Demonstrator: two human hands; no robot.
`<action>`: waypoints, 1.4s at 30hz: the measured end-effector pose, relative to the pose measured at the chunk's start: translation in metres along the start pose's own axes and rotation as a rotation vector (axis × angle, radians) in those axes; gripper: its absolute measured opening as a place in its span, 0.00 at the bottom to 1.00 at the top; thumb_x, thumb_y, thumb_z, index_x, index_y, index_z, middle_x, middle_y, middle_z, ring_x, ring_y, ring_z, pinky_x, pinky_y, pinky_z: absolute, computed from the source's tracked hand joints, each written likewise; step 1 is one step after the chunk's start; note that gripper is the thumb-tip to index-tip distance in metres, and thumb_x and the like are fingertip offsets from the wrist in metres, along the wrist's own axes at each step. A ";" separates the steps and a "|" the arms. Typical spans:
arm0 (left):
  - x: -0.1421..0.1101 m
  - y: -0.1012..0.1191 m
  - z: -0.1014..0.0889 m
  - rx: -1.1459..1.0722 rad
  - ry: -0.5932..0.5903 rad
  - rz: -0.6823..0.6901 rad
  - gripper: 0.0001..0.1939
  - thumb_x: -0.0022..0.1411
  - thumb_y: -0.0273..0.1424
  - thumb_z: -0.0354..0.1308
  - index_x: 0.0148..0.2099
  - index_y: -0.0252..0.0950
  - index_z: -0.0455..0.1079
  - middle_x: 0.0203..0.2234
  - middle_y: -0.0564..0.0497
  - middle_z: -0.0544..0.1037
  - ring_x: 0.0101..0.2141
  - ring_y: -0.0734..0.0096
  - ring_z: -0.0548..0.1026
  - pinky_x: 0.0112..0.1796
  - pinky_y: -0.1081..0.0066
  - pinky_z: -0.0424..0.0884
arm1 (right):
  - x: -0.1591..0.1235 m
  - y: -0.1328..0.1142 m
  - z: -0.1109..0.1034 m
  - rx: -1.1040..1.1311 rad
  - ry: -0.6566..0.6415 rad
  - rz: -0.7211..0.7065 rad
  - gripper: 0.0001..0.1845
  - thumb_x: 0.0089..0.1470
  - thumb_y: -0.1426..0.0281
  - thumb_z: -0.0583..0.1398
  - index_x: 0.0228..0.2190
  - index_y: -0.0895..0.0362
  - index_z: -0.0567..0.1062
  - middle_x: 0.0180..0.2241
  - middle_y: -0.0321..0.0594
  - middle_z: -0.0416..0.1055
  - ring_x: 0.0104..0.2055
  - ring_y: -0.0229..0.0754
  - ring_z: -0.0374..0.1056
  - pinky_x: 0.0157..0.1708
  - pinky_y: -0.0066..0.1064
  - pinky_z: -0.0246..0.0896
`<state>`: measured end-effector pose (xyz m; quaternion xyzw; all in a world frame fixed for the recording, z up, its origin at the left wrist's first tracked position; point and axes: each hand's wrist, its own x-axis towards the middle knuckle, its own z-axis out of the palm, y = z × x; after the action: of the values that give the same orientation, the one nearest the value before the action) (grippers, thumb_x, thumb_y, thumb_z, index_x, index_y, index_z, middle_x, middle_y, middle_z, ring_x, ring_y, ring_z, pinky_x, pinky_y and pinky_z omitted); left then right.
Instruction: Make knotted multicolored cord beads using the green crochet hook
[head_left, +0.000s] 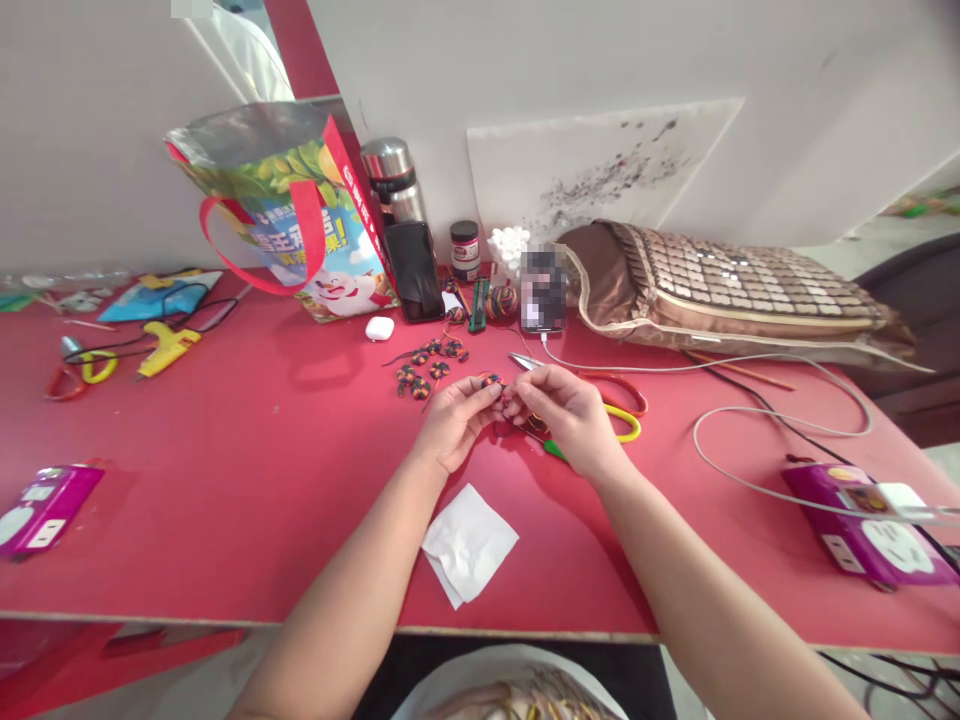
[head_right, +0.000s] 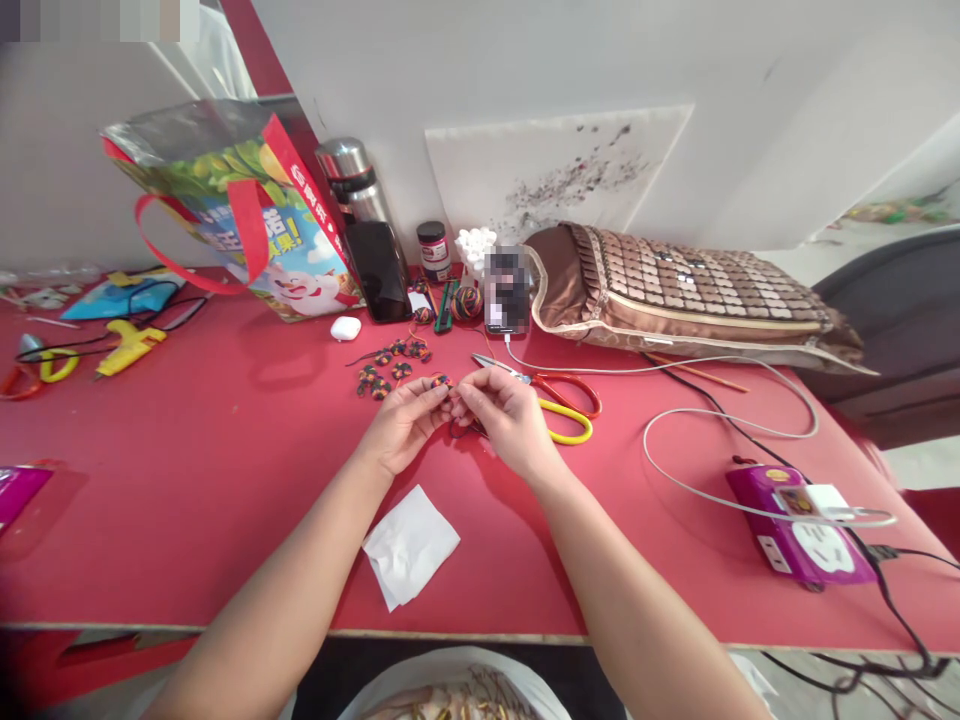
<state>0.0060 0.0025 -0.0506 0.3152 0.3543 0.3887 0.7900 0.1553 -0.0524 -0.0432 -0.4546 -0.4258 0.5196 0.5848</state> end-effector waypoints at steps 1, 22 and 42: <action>0.000 0.000 0.000 -0.025 0.002 -0.012 0.17 0.43 0.30 0.78 0.31 0.30 0.75 0.24 0.50 0.79 0.26 0.75 0.77 0.32 0.74 0.74 | 0.000 0.002 0.000 -0.069 -0.006 -0.040 0.13 0.59 0.57 0.65 0.32 0.54 0.75 0.29 0.39 0.75 0.31 0.42 0.73 0.34 0.37 0.73; 0.002 -0.008 -0.001 0.084 0.073 0.094 0.18 0.40 0.33 0.79 0.33 0.32 0.78 0.26 0.51 0.80 0.28 0.73 0.78 0.37 0.70 0.75 | 0.000 0.016 -0.005 -0.912 0.058 -0.596 0.12 0.66 0.73 0.54 0.37 0.54 0.78 0.39 0.48 0.74 0.41 0.47 0.73 0.42 0.38 0.70; 0.000 -0.010 0.001 0.121 0.100 0.134 0.12 0.43 0.30 0.74 0.31 0.32 0.76 0.23 0.53 0.77 0.25 0.77 0.73 0.32 0.73 0.69 | -0.004 0.011 -0.001 -0.831 0.113 -0.568 0.08 0.65 0.73 0.58 0.43 0.52 0.76 0.39 0.44 0.77 0.40 0.47 0.75 0.40 0.37 0.71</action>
<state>0.0111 -0.0026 -0.0580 0.3657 0.3941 0.4338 0.7230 0.1534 -0.0564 -0.0544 -0.5425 -0.6713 0.1012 0.4947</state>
